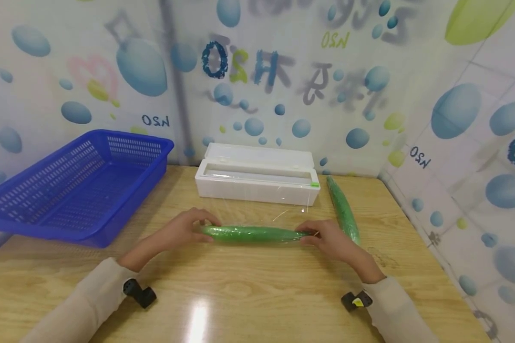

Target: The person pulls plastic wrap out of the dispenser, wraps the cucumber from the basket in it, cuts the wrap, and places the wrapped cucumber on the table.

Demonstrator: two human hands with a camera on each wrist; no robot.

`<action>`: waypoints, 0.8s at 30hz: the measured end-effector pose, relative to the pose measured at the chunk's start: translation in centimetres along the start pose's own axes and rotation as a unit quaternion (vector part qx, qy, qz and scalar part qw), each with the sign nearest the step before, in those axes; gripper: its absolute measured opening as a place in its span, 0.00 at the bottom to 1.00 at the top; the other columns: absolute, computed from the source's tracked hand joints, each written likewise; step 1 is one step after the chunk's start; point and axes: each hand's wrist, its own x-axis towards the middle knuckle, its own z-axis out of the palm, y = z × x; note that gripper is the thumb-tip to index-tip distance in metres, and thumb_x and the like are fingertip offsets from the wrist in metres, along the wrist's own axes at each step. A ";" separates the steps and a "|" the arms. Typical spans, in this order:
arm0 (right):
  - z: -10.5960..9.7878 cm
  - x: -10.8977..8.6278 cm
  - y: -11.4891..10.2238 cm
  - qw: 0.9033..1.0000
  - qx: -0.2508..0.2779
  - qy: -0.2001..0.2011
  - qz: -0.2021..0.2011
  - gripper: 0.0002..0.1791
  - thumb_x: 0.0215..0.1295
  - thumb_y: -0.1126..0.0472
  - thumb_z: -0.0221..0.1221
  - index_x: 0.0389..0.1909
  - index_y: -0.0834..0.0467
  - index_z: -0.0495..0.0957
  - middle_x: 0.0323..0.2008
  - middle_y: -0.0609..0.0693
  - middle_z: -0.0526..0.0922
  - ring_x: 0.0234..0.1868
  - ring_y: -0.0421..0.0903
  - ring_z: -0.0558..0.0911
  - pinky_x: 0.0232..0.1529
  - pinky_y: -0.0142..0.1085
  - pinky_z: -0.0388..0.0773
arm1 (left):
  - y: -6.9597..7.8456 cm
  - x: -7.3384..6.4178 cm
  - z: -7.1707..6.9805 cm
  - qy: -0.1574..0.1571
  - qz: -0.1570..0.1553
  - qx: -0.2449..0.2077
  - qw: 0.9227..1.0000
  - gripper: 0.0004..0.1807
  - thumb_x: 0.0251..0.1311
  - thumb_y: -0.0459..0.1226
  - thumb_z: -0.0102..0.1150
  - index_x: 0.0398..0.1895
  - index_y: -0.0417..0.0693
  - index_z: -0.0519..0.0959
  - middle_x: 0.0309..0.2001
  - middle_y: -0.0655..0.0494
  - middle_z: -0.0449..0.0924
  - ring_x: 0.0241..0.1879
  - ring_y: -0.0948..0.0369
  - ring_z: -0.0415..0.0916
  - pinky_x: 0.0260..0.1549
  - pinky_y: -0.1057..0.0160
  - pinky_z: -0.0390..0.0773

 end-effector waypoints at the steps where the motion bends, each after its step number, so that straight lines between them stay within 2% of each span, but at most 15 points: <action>1: 0.0 0.0 0.1 1.000 0.001 -0.001 0.003 0.13 0.65 0.58 0.60 0.49 0.57 0.81 0.45 0.49 0.84 0.44 0.46 0.81 0.39 0.35 0.79 | -0.1 -0.1 0.1 -0.007 -0.010 -0.002 1.000 0.20 0.44 0.34 0.73 0.45 0.48 0.82 0.43 0.59 0.82 0.43 0.58 0.76 0.46 0.55 0.74; 4: 0.0 0.0 0.2 1.000 0.001 -0.004 0.010 0.14 0.66 0.57 0.58 0.50 0.57 0.80 0.46 0.49 0.83 0.43 0.43 0.81 0.39 0.35 0.78 | -0.3 -0.3 0.2 -0.003 -0.034 -0.004 0.999 0.23 0.42 0.30 0.74 0.47 0.48 0.82 0.45 0.56 0.82 0.44 0.57 0.76 0.44 0.54 0.75; 7: 0.0 0.0 0.3 1.000 0.000 -0.002 0.013 0.14 0.68 0.57 0.57 0.51 0.57 0.80 0.45 0.49 0.83 0.41 0.41 0.80 0.38 0.35 0.78 | -0.3 -0.4 0.2 0.013 -0.056 -0.001 0.998 0.23 0.41 0.31 0.74 0.46 0.48 0.83 0.42 0.57 0.83 0.36 0.59 0.75 0.38 0.58 0.75; 11: 0.1 0.1 0.3 1.000 0.006 0.019 0.014 0.13 0.69 0.59 0.56 0.51 0.57 0.80 0.45 0.49 0.83 0.39 0.40 0.79 0.38 0.35 0.77 | -0.3 -0.5 0.3 0.043 -0.080 -0.021 0.996 0.20 0.43 0.32 0.73 0.44 0.45 0.84 0.37 0.57 0.84 0.29 0.62 0.71 0.32 0.61 0.73; 17: 0.2 0.3 0.6 0.998 0.042 0.032 0.023 0.13 0.71 0.62 0.53 0.52 0.60 0.77 0.45 0.50 0.83 0.42 0.43 0.81 0.38 0.36 0.78 | -0.6 -0.6 0.5 0.066 -0.124 -0.078 0.987 0.17 0.49 0.31 0.69 0.45 0.41 0.82 0.42 0.50 0.83 0.40 0.55 0.78 0.42 0.56 0.77; 22: 0.3 0.4 0.6 0.995 0.074 0.025 0.063 0.15 0.69 0.59 0.56 0.53 0.60 0.73 0.43 0.51 0.81 0.40 0.45 0.80 0.34 0.35 0.76 | -0.8 -0.4 0.6 0.074 -0.168 -0.112 0.977 0.16 0.55 0.33 0.66 0.48 0.40 0.80 0.47 0.46 0.81 0.49 0.47 0.77 0.49 0.48 0.75; 24: 0.4 0.4 0.7 0.993 0.082 0.028 0.079 0.15 0.67 0.59 0.58 0.52 0.58 0.73 0.43 0.52 0.81 0.39 0.46 0.80 0.34 0.35 0.75 | -0.9 -0.3 0.5 0.072 -0.171 -0.116 0.976 0.16 0.57 0.35 0.64 0.49 0.39 0.79 0.50 0.44 0.80 0.51 0.45 0.75 0.51 0.46 0.73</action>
